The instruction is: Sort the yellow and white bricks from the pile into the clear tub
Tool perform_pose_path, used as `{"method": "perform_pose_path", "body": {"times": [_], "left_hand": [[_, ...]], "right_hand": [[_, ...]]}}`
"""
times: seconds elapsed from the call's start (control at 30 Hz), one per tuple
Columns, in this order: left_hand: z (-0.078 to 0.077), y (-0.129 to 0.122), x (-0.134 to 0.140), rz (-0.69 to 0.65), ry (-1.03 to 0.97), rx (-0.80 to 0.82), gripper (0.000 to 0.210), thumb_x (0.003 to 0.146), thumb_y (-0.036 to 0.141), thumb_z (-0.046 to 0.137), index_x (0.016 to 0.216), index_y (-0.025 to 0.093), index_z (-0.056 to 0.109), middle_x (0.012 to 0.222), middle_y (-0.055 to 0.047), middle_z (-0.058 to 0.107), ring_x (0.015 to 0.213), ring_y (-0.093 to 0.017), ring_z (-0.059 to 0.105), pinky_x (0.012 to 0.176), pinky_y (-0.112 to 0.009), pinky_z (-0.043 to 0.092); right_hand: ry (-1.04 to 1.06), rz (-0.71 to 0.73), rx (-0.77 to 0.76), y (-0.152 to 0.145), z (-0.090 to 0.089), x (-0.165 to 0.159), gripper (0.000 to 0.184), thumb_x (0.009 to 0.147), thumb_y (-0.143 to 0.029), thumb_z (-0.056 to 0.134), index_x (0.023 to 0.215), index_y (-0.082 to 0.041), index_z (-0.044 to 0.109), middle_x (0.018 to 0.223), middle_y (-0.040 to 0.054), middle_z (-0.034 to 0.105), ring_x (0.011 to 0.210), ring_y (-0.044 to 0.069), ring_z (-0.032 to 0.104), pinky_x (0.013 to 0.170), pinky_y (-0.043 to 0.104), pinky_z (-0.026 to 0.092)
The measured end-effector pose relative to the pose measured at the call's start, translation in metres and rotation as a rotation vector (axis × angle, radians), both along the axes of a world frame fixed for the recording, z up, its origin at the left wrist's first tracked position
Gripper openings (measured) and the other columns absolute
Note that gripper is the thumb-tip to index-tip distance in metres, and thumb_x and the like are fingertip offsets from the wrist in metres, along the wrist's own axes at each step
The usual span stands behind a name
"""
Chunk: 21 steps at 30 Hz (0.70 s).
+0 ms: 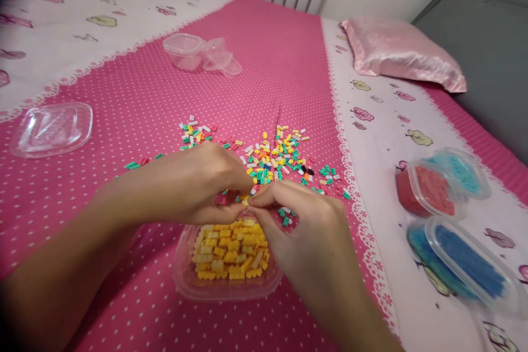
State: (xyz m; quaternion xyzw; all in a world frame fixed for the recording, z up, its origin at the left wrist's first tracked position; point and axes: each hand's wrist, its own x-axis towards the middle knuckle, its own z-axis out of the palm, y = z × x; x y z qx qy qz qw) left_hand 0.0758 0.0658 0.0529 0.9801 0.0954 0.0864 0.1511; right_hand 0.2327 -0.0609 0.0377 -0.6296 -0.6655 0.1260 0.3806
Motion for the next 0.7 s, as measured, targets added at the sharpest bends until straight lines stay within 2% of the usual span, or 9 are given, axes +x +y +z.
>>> {"method": "perform_pose_path", "body": {"times": [0.23,0.5,0.6,0.7], "left_hand": [[-0.001,-0.0003,-0.0031,-0.029,-0.012,0.031,0.018,0.084,0.02,0.062,0.067,0.017,0.063,0.061,-0.001,0.061,0.057,-0.013,0.052,0.057,-0.027,0.038],[0.0007,0.0009,-0.0036,-0.039,0.005,0.01,0.016,0.081,0.018,0.063,0.066,0.017,0.063,0.06,0.0,0.059,0.054,-0.012,0.049,0.055,-0.027,0.037],[0.0008,0.0012,-0.0037,-0.046,0.001,0.006,0.018,0.084,0.019,0.062,0.066,0.017,0.063,0.06,0.0,0.059,0.054,-0.012,0.049,0.054,-0.028,0.036],[0.0004,-0.0001,-0.0034,-0.022,0.005,0.042,0.021,0.087,0.022,0.061,0.066,0.017,0.063,0.06,0.0,0.059,0.054,-0.012,0.049,0.053,-0.029,0.033]], "right_hand": [[-0.08,-0.009,0.022,-0.0021,-0.0002,-0.001,0.015,0.081,-0.009,0.07,0.082,-0.024,0.072,0.082,-0.0073,0.078,0.073,0.011,0.074,0.066,0.023,0.053],[-0.232,-0.009,0.145,-0.0044,-0.0006,-0.0077,0.013,0.084,-0.01,0.066,0.08,-0.022,0.068,0.08,-0.0041,0.077,0.071,0.012,0.073,0.06,0.024,0.05],[-0.197,-0.014,0.105,-0.0045,-0.0005,-0.0064,0.013,0.083,-0.01,0.067,0.08,-0.023,0.069,0.081,-0.0048,0.077,0.073,0.012,0.073,0.062,0.025,0.051],[-0.069,-0.01,0.0,-0.0026,-0.0017,-0.0013,0.014,0.083,-0.011,0.068,0.082,-0.024,0.071,0.081,-0.0062,0.077,0.073,0.012,0.073,0.066,0.024,0.053]]}}
